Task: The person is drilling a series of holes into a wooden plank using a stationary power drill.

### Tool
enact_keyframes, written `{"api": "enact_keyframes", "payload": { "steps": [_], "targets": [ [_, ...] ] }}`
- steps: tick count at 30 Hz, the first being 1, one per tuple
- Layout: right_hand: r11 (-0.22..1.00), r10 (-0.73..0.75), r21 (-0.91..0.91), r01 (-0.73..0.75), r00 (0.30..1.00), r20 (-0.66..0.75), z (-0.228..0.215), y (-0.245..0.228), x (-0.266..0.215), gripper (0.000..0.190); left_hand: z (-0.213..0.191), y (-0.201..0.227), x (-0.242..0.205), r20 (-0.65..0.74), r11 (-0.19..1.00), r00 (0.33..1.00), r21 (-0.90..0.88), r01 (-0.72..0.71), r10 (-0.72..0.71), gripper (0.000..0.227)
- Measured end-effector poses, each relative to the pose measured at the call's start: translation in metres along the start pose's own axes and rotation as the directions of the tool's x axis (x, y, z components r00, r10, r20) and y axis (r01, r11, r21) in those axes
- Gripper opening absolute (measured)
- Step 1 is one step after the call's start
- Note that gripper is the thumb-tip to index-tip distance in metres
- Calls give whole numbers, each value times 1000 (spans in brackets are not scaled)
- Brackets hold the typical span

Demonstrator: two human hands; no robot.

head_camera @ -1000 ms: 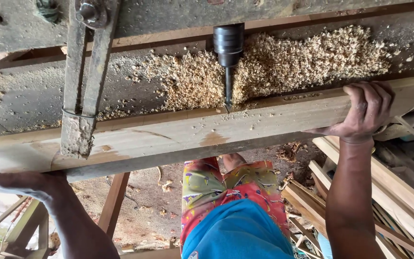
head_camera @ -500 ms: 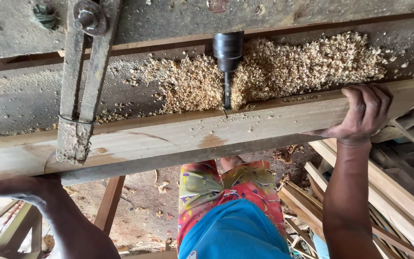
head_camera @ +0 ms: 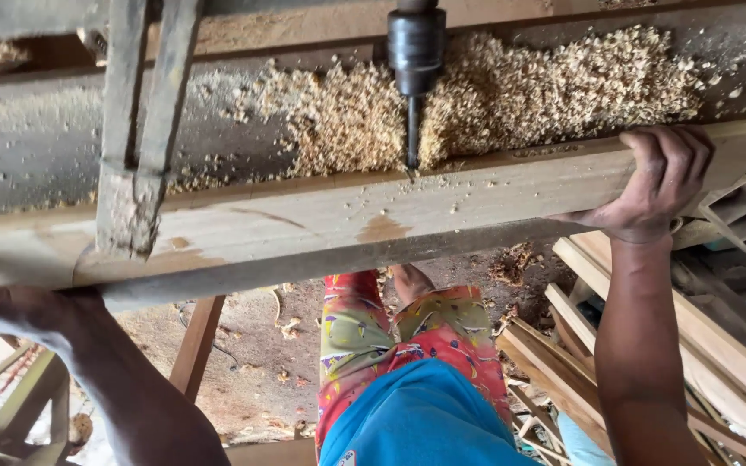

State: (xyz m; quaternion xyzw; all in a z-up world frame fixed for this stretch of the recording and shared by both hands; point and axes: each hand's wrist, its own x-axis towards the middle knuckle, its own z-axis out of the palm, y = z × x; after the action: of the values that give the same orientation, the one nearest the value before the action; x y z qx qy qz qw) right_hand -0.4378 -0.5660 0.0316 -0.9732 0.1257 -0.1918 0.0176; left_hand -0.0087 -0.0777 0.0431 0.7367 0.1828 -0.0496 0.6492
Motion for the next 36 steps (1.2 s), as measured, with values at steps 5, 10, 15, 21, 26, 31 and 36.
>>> {"api": "enact_keyframes", "payload": {
  "steps": [5,10,15,21,26,31,36],
  "targets": [
    [1000,9,-6,-9,1000,-7,1,1,-10,109,-18,-11,14,99,989,989,-106,-103,114,30],
    [998,59,12,-59,998,22,-6,-8,-10,106,-15,-9,-3,422,916,822,-60,-397,383,50],
    [999,42,23,-42,999,7,-7,-13,-11,104,-6,5,-19,493,867,751,-15,-498,440,29],
    [997,68,35,-69,998,3,-2,-5,-36,109,-58,-26,-3,317,971,932,102,-216,174,58],
    [999,50,-7,-50,999,21,-7,-9,-30,108,-1,-2,-19,263,958,921,-62,-281,287,56],
    [999,44,-15,-44,999,15,-1,2,-41,113,-70,-47,17,261,969,945,-195,-150,198,55],
    [999,43,5,-43,999,21,-3,-1,-29,112,-78,-48,20,436,969,880,-228,-92,186,46]
  ]
}}
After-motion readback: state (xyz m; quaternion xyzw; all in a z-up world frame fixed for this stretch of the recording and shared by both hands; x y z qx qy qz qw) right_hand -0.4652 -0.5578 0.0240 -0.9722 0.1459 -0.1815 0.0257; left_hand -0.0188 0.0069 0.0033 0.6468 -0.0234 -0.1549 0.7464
